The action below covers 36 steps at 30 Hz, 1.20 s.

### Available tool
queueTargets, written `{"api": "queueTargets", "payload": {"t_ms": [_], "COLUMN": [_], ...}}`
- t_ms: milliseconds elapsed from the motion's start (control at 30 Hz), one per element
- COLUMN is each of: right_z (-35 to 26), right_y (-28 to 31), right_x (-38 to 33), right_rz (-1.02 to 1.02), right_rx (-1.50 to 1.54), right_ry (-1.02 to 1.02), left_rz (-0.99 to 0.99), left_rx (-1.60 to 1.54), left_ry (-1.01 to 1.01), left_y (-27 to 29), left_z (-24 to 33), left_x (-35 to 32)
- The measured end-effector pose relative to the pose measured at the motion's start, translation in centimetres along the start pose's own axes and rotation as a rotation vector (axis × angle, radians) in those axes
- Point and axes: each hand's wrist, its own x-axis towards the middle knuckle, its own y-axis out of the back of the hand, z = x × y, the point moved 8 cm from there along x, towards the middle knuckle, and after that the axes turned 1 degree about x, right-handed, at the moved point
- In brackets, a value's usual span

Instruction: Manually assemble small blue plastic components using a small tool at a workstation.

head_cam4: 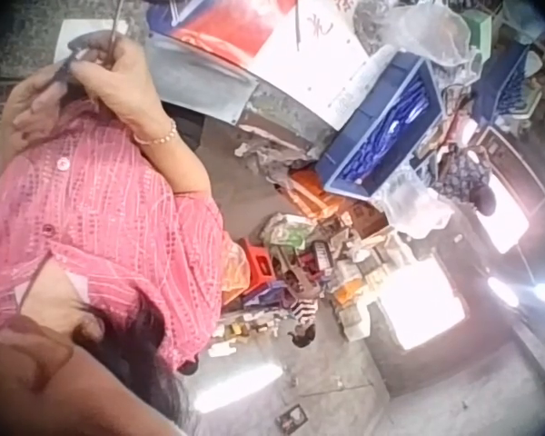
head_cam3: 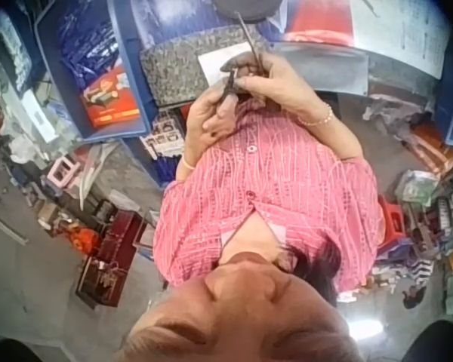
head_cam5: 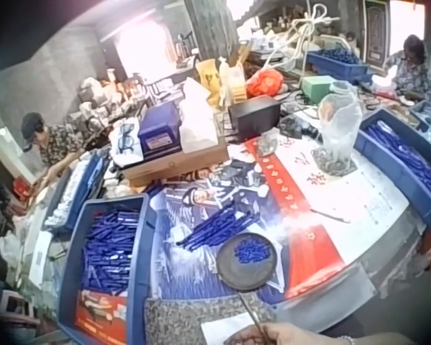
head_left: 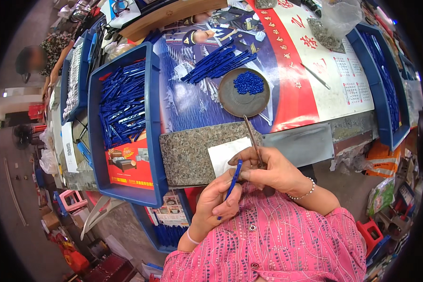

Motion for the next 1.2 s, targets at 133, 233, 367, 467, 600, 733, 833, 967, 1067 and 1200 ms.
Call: {"api": "queueTargets", "payload": {"t_ms": [133,233,367,467,600,733,833,967,1067,1200], "right_z": [-1.7,-3.6,-7.1,-8.8,-9.6,-12.3,-12.5,-11.9,-12.5,-13.4], "right_y": [0.7,4.2,10.3,13.6,13.7,15.6,17.7,19.6,19.9,20.8], "right_x": [-0.8,-1.6,-2.7,-2.4,-1.5,-3.0,-2.4,-0.7,-0.3,-1.2], "right_rz": [0.106,0.298,0.547,0.758,0.749,0.962,0.936,0.823,0.719,0.656], "right_rx": [-0.03,-0.252,-0.522,-1.088,-1.411,-1.708,-1.844,-1.995,-1.999,-1.893], "right_ry": [0.024,0.322,0.435,0.511,0.404,0.396,0.26,0.133,0.153,0.317], "left_rz": [-0.011,0.004,0.039,0.02,-0.02,-0.03,-0.032,-0.063,-0.059,-0.089], "left_rx": [0.011,0.06,0.17,0.187,0.202,0.215,0.199,0.118,0.079,0.067], "left_ry": [-0.031,-0.065,-0.11,-0.079,-0.048,-0.05,-0.046,-0.02,-0.016,0.014], "left_y": [0.1,0.0,-0.2,-0.6,-1.0,-1.7,-1.8,-1.4,-1.4,-1.6], "left_z": [0.3,0.7,1.1,0.8,0.5,0.7,0.7,0.6,0.6,0.4], "left_x": [0.0,-0.3,-0.4,0.1,0.8,1.1,1.2,1.4,1.4,1.5]}}
